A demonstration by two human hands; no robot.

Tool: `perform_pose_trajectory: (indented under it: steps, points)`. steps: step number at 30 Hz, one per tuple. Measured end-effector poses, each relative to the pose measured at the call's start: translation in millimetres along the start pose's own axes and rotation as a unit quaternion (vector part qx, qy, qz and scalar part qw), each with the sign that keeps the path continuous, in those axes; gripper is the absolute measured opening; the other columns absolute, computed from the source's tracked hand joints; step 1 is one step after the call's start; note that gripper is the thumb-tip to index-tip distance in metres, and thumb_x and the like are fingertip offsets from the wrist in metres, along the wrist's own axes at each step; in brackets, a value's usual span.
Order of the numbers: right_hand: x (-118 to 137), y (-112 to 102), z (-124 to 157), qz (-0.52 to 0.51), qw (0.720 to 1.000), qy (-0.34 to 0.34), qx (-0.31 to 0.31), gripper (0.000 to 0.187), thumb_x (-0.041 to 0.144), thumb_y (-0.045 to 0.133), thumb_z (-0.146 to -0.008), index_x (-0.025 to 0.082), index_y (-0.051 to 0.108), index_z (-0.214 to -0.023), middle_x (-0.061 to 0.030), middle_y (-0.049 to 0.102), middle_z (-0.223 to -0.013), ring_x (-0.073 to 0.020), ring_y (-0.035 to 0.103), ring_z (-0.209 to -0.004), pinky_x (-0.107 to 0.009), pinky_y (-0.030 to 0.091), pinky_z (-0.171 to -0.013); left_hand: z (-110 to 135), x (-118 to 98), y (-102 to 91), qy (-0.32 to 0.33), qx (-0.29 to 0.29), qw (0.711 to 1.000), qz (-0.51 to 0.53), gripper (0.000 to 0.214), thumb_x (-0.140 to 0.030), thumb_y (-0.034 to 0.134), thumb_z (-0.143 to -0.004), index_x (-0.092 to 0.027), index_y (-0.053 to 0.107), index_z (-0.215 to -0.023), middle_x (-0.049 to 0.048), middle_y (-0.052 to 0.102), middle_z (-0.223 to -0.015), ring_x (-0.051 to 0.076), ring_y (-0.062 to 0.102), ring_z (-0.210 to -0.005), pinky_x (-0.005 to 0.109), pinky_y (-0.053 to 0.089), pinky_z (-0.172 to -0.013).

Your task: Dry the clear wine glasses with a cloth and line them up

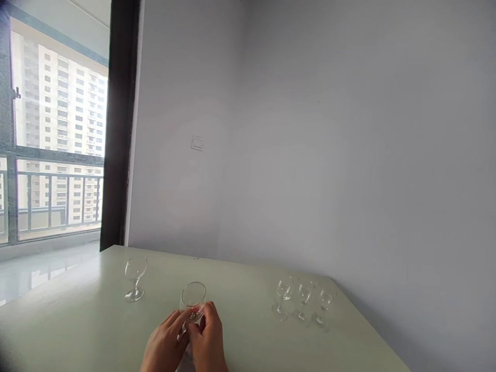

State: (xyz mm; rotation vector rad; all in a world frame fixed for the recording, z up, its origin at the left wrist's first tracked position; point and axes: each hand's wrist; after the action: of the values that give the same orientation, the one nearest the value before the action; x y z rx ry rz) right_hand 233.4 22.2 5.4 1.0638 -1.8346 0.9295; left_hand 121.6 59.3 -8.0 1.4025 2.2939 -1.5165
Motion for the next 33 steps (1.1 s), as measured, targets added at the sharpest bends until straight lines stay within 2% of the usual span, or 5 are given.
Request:
perform_pose_trajectory:
  steps: [4,8,11,19,33]
  points:
    - [-10.5,-16.5,-14.1,0.017,0.997,0.006,-0.073,0.020,0.036,0.054,-0.077,0.019,0.059,-0.086,-0.0022,0.065,-0.074,-0.0165,0.059,-0.063,-0.025,0.047,-0.059,-0.5,-9.7,1.8,-0.053,0.042,0.997,-0.020,0.037,-0.019,0.047,-0.079,-0.022,0.051,-0.116,0.0045,0.063,-0.106,0.019,0.056,-0.100,0.030,0.043,-0.084]
    - [-28.8,-55.9,-33.4,0.085,0.983,0.019,-0.161,0.023,0.042,0.052,-0.074,0.021,0.055,-0.083,-0.0035,0.066,-0.079,-0.0177,0.058,-0.062,-0.028,0.046,-0.063,-0.6,-19.6,1.4,-0.065,0.199,0.976,-0.063,0.023,-0.014,0.049,-0.066,-0.023,0.059,-0.084,0.0002,0.066,-0.084,0.018,0.058,-0.082,0.027,0.042,-0.070]
    - [-50.0,-88.1,-42.2,0.121,0.968,0.063,-0.210,0.020,0.041,0.051,-0.069,0.022,0.050,-0.078,-0.0038,0.065,-0.077,-0.0185,0.056,-0.057,-0.030,0.043,-0.059,-1.1,-21.3,1.8,-0.043,0.247,0.966,-0.062,0.021,-0.013,0.049,-0.062,-0.024,0.062,-0.075,-0.0010,0.068,-0.082,0.017,0.059,-0.079,0.025,0.040,-0.065]
    - [-99.8,-129.8,-45.6,0.158,0.935,0.137,-0.285,0.023,0.043,0.049,-0.065,0.023,0.049,-0.076,-0.0048,0.063,-0.077,-0.0206,0.058,-0.057,-0.031,0.040,-0.054,-3.7,-16.6,8.5,-0.037,0.277,0.958,-0.069,0.027,-0.014,0.046,-0.064,-0.024,0.065,-0.081,0.0019,0.068,-0.086,0.019,0.059,-0.083,0.027,0.041,-0.069]
    - [-125.4,-134.7,-51.8,0.033,0.951,0.139,-0.275,0.034,0.032,0.052,-0.061,0.019,0.056,-0.091,-0.0026,0.064,-0.075,-0.0167,0.060,-0.049,-0.030,0.048,-0.052,-1.7,-16.1,12.3,-0.039,0.265,0.960,-0.082,0.027,-0.012,0.045,-0.065,-0.024,0.065,-0.080,0.0018,0.068,-0.085,0.019,0.059,-0.081,0.028,0.041,-0.066]
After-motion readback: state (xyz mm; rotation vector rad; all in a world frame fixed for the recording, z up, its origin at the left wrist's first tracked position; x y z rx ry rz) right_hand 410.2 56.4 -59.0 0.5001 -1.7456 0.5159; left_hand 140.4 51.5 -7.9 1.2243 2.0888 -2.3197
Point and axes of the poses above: each hand's wrist, its own z-axis away from the middle knuckle, its own y-axis out of the palm, x = y × z
